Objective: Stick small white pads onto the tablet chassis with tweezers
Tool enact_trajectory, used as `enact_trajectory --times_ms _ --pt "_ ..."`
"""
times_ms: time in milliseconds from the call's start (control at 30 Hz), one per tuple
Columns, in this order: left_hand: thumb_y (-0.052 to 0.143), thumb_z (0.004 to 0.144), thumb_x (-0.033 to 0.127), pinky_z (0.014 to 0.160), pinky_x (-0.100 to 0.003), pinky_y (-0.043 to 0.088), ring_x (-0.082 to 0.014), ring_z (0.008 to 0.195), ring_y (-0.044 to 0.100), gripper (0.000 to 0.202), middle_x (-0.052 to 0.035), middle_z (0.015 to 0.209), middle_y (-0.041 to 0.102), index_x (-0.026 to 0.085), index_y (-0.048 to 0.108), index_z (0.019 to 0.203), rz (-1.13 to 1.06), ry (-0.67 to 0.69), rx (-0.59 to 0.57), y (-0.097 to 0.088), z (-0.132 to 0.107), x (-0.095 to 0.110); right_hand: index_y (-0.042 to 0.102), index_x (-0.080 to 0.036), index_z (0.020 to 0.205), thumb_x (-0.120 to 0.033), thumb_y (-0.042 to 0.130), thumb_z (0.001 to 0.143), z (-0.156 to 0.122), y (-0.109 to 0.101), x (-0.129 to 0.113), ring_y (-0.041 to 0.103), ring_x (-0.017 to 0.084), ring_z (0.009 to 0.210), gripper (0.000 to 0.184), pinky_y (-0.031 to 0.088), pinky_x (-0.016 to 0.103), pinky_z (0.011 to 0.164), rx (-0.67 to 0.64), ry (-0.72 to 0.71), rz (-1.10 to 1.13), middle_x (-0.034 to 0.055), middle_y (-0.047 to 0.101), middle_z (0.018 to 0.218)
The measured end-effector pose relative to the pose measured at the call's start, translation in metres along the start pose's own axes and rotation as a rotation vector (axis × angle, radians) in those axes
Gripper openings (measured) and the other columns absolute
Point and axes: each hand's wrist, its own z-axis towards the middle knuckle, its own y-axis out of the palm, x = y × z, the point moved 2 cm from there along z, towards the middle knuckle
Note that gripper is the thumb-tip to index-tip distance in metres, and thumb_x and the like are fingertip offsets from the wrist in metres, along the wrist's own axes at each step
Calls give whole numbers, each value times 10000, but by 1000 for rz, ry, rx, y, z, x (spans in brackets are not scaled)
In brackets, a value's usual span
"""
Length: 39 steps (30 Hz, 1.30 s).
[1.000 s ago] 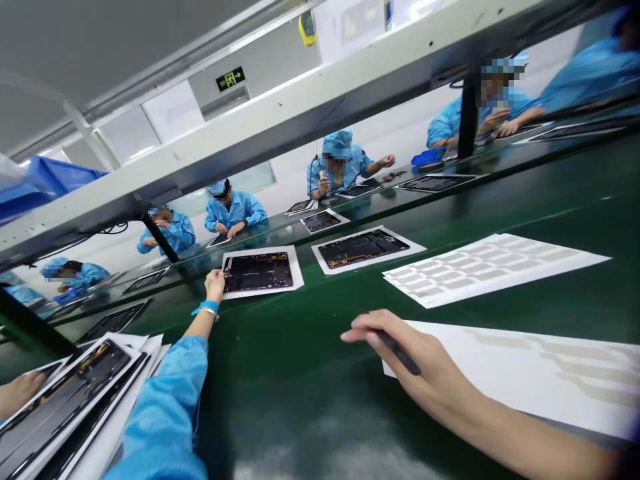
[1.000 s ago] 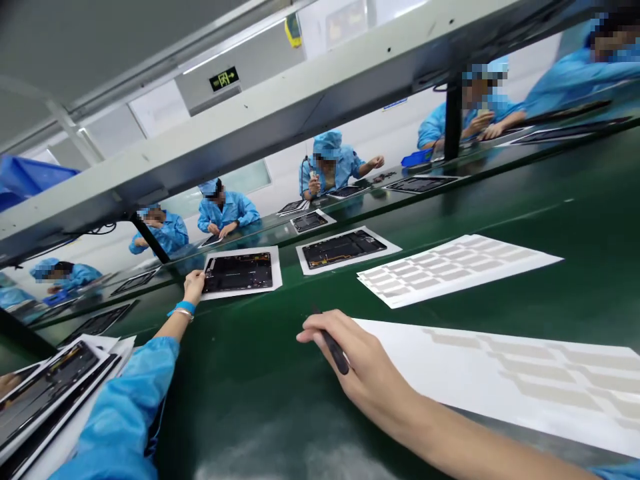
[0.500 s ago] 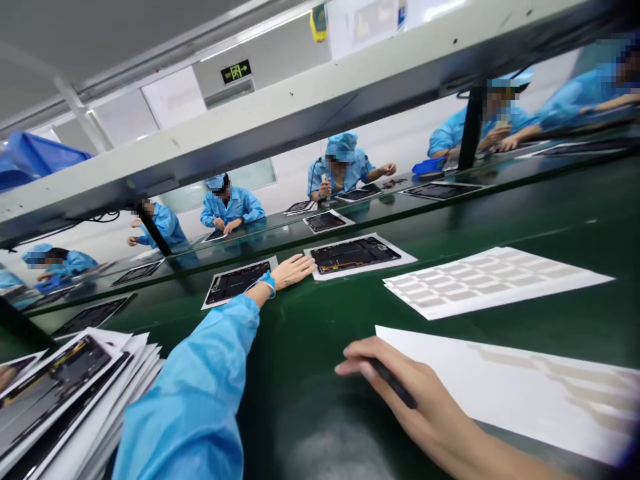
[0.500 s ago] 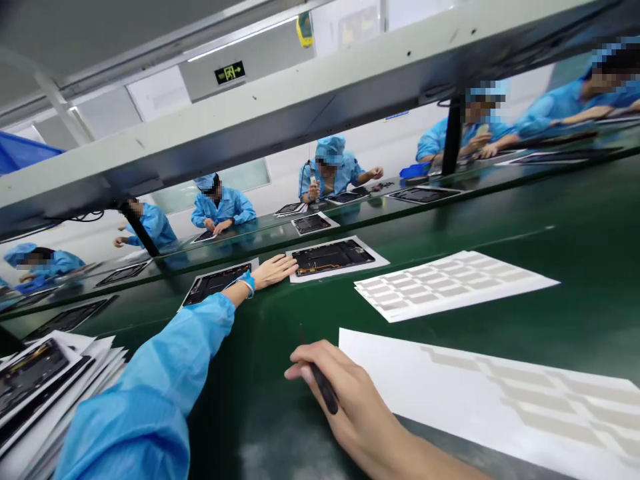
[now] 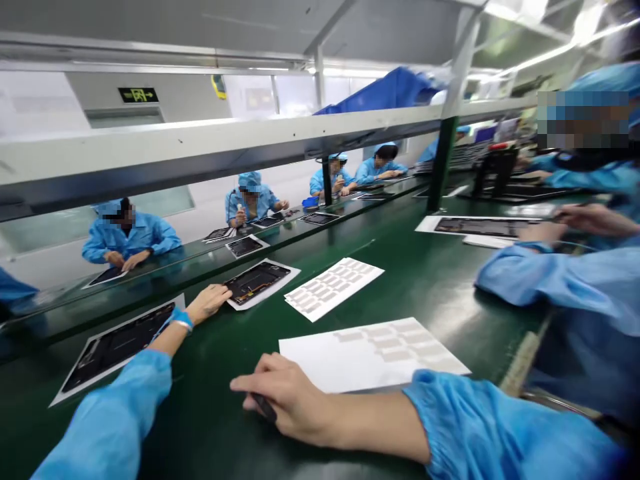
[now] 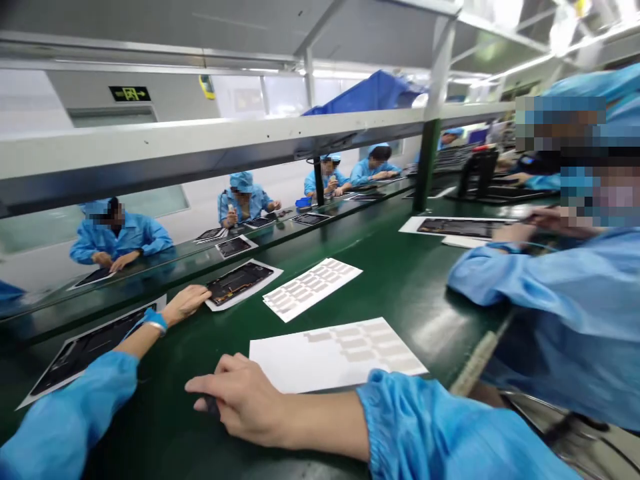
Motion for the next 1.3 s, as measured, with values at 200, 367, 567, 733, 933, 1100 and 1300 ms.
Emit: enact_trajectory --times_ms 200,367,567,733,933,1100,1300 --pt "360 946 185 727 -322 458 -212 800 596 259 -84 915 618 218 615 980 183 60 106 -61 -66 56 717 -213 1025 -411 496 985 26 -32 4 605 192 829 300 501 328 772 234 -16 -22 75 690 895" --pt "440 883 121 551 -289 371 -188 646 554 169 -40 786 563 221 575 897 184 77 -61 -112 -126 169 696 -207 850 -498 557 891 41 -86 29 622 183 746 326 515 322 738 616 501 265 21 639 737" --pt "484 917 110 549 -296 378 -185 660 575 134 -32 883 609 198 537 1002 -139 225 -377 -132 -172 294 697 -207 789 -508 814 648 30 -110 46 604 132 696 352 521 282 722 745 582 485 -23 603 681" --pt "495 895 62 531 -313 377 -191 660 595 164 -34 846 656 170 595 968 -162 281 -470 -130 -184 321 719 -204 850 -594 771 698 0 -122 37 684 193 811 421 544 301 735 504 758 354 31 708 776" --pt "456 977 187 626 -326 451 -200 723 608 175 -56 846 658 162 620 919 -157 354 -127 -102 -110 284 713 -192 870 -696 758 649 -46 -156 58 708 289 948 552 509 386 864 231 978 210 94 769 870" --pt "468 1000 271 1037 -409 398 -276 1260 479 279 -124 1383 523 158 619 1205 -159 450 22 -43 -15 251 696 -191 863 -754 751 584 -64 -172 76 707 303 918 630 496 394 850 134 1113 162 102 771 818" --pt "427 1012 272 1125 -344 320 -210 1361 409 359 -91 1459 469 191 564 1333 -473 533 -12 9 28 234 672 -194 871 -729 722 659 -70 -174 81 694 255 883 577 491 341 803 64 1161 205 101 777 816"
